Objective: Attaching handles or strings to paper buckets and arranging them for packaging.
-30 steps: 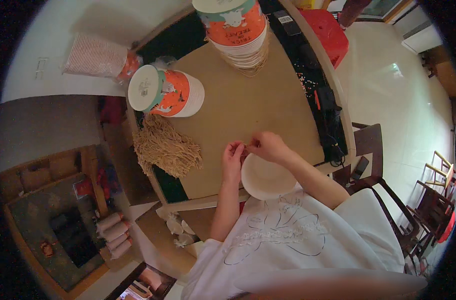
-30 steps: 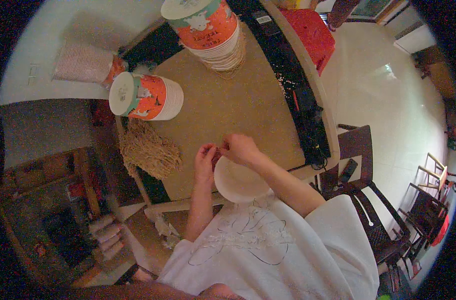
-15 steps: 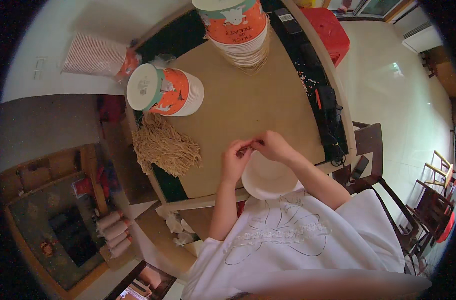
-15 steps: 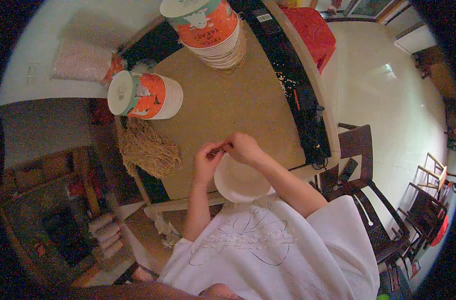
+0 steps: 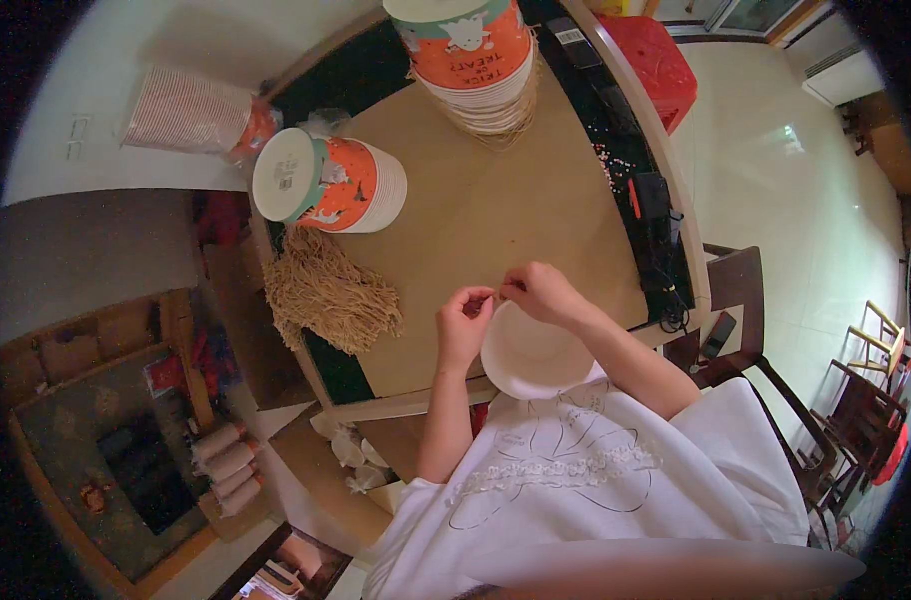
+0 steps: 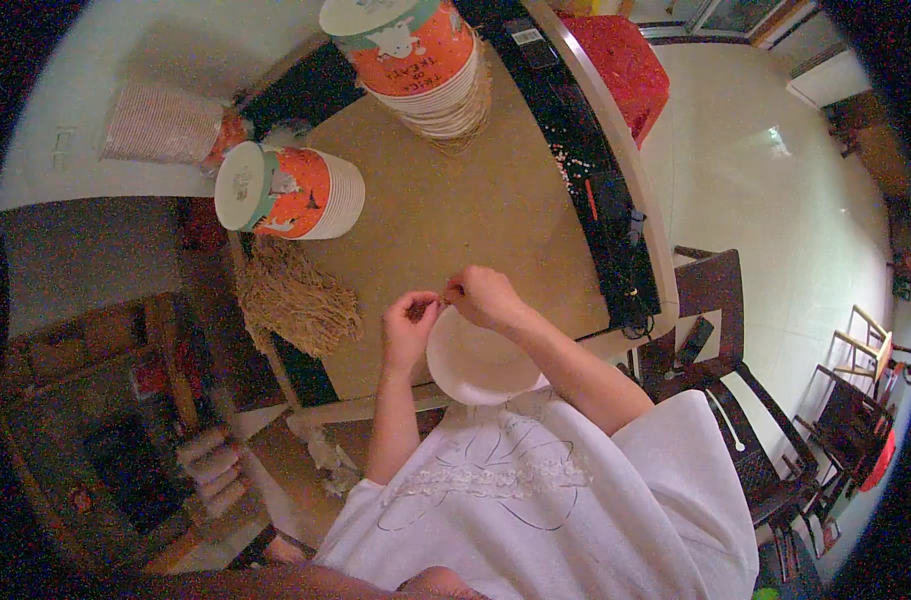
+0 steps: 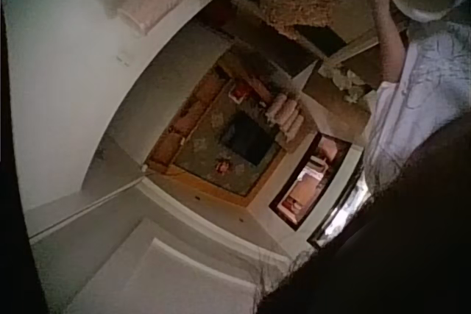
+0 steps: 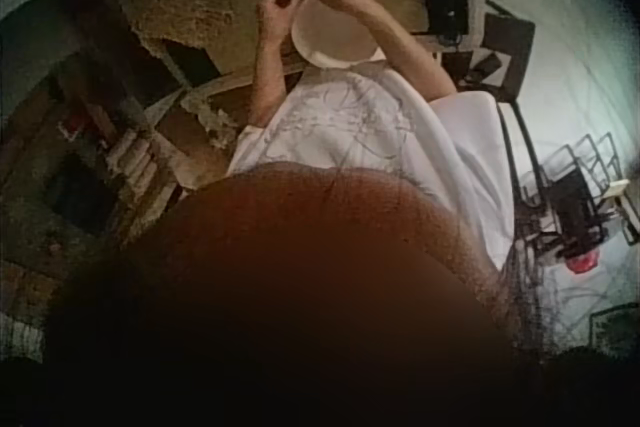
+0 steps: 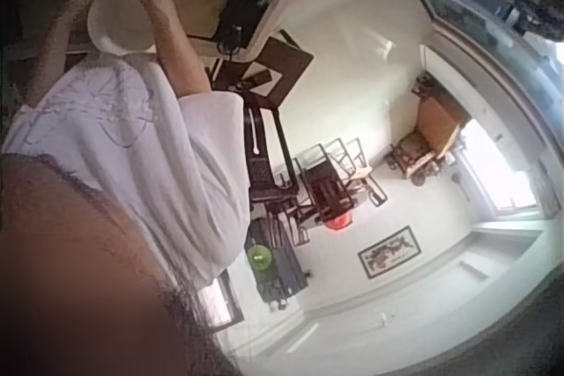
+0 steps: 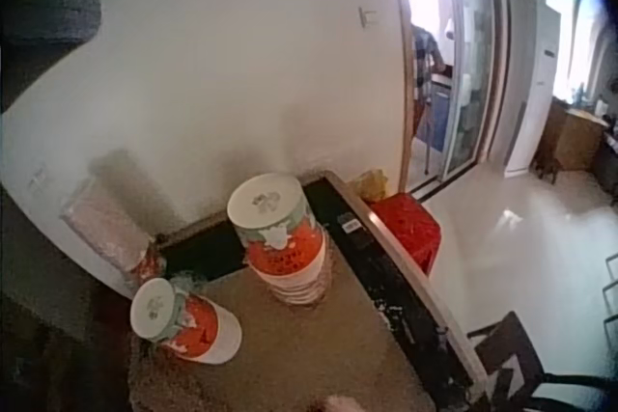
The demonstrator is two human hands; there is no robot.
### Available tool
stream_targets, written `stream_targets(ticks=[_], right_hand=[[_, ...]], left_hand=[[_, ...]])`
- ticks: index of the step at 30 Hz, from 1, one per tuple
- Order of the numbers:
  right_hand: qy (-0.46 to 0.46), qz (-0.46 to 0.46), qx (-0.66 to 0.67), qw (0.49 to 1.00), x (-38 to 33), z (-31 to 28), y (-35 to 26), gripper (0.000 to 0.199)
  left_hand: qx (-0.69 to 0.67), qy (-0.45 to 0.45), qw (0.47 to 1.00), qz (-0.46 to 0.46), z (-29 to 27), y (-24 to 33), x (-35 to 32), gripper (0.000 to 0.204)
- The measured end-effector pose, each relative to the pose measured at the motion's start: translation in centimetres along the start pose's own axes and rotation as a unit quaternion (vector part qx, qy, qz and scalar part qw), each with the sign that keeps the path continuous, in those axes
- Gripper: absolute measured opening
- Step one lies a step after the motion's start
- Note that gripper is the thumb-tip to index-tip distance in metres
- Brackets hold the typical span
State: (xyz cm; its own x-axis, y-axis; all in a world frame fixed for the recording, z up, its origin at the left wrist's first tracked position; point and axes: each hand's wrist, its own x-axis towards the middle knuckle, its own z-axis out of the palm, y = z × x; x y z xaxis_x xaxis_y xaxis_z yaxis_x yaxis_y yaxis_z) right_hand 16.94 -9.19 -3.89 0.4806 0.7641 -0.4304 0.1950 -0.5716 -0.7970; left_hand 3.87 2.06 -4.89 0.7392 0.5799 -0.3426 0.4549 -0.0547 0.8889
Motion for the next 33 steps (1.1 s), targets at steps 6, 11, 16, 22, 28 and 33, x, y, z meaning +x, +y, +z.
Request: stream_targets(ticks=[6, 11, 16, 22, 28, 33], right_hand=[[0.036, -0.048, 0.033, 0.998, 0.3, 0.6, -0.2, 0.013], [0.052, -0.042, 0.04, 0.997, 0.5, 0.4, -0.3, 0.01], [0.063, -0.046, 0.038, 0.996, 0.5, 0.5, -0.3, 0.01], [0.045, -0.037, 0.045, 0.997, 0.4, 0.3, -0.5, 0.01], [0.033, -0.034, 0.047, 0.998, 0.5, 0.3, -0.1, 0.012], [0.029, -0.028, 0.041, 0.998, 0.2, 0.2, -0.1, 0.013]], left_hand=[[-0.141, 0.008, 0.989, -0.034, 0.3, 0.1, 0.2, 0.026], [-0.234, -0.003, 0.969, -0.085, -0.3, 0.9, -0.1, 0.034], [-0.222, -0.017, 0.972, -0.076, -0.3, -0.2, 0.2, 0.023], [-0.21, -0.003, 0.973, -0.101, 0.0, 0.2, 0.4, 0.021], [-0.253, 0.008, 0.963, -0.09, -0.3, -0.3, 0.4, 0.022], [-0.288, -0.015, 0.952, -0.104, -0.6, 0.2, 0.4, 0.027]])
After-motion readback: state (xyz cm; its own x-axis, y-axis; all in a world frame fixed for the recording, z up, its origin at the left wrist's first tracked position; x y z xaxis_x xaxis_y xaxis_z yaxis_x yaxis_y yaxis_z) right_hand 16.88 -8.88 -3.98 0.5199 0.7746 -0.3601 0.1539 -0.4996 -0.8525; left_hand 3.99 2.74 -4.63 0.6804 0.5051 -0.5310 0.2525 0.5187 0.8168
